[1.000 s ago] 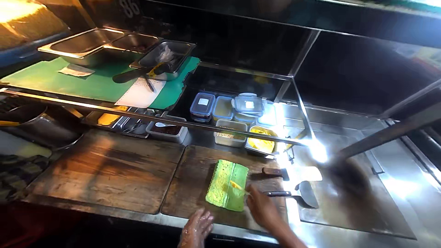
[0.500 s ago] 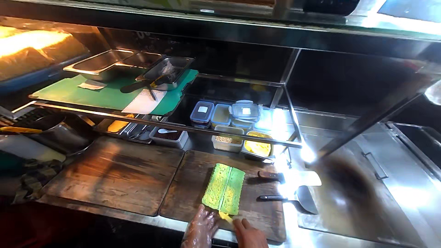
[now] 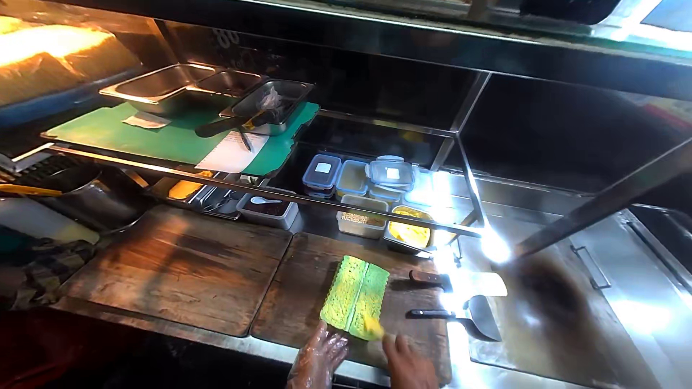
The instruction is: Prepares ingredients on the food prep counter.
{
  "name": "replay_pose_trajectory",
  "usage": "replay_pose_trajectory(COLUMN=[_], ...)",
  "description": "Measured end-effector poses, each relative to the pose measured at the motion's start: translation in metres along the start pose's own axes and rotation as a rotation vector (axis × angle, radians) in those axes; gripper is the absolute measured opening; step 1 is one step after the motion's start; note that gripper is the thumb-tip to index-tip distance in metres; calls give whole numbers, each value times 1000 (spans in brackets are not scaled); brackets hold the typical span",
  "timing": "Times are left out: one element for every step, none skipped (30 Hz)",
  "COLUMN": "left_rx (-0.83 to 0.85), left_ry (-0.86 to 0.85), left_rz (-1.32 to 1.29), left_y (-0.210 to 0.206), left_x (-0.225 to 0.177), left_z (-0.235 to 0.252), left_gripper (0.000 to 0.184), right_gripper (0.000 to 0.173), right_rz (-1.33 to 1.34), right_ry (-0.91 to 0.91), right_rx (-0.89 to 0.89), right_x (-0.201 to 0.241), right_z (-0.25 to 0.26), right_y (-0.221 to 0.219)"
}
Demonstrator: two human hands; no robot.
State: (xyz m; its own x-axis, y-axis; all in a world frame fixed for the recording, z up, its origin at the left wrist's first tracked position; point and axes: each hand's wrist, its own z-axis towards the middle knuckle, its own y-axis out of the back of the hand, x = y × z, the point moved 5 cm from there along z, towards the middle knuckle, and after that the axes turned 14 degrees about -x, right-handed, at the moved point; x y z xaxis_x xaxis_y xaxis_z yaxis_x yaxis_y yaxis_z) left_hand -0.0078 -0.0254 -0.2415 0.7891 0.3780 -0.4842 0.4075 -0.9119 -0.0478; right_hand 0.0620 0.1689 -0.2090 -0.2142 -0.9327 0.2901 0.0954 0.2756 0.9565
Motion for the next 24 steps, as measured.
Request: replay_pose_trajectory(left_rx=[5,13,26,34,40,42,43,45,51,60,71,87,101,112,128,134,141,151,157,155,153,152,154,154], left_ry=[2,11,20,28,36,39,38,34,32,34,37,37,30,13,1,-4,-4,-2,3,11,20,26,27,22], left_rz=[6,10,12,16,19,26,35,47,55,64,75,88,98,106,111,118,135,147,151,150,147,145,146,148], left_y=[0,1,2,3,3,4,5,6,4,4,6,6,7,7,6,7,7,6,4,5,6,6,5,5], left_x=[-3,-4,-5,-6,-5,-4,-3,-5,-6,-6,-6,-6,-6,-6,-4,-4,-6,-10,-11,-11,-11,-11,-11,-10], left_z=[0,0,1,2,4,4,4,5,6,6,7,8,8,9,8,8,7,7,7,8,10,11,13,13], left_gripper=[57,57,57,57,57,57,56,56,55,56,56,57,58,58,58,58,58,58,58,58,58,59,59,58], right_gripper=[33,30,28,29,29,30,32,33,34,32,29,30,31,33,34,36,36,36,34,33,32,32,35,36], right_rz=[4,19,49,62,56,31,17,22,44,78,131,200,255,270,244,230,258,321,408,489,531,506,421,324], right_ry=[26,18,-30,-94,-139,-154,-143,-110,-76,-54,-82,-154,-231,-280,-291,-286,-292,-301,-303,-301,-305,-307,-306,-282], right_rx=[17,13,-1,-20,-51,-43,-6,17,51,77,88,77,32,-9,-7,44,108,153,169,132,56,-16,-34,-22], right_x=[9,12,11,4,-5,-12,-11,-2,7,14,17,14,4,-7,-15,-15,-7,2,7,5,-3,-17,-30,-39], right_z=[-13,-17,-7,12,32,43,40,26,10,-2,-2,11,33,55,67,64,51,36,25,23,33,55,78,92], right_y=[5,6,6,3,-3,-8,-10,-7,-1,3,3,1,-5,-13,-21,-24,-24,-21,-19,-21,-23,-25,-26,-28])
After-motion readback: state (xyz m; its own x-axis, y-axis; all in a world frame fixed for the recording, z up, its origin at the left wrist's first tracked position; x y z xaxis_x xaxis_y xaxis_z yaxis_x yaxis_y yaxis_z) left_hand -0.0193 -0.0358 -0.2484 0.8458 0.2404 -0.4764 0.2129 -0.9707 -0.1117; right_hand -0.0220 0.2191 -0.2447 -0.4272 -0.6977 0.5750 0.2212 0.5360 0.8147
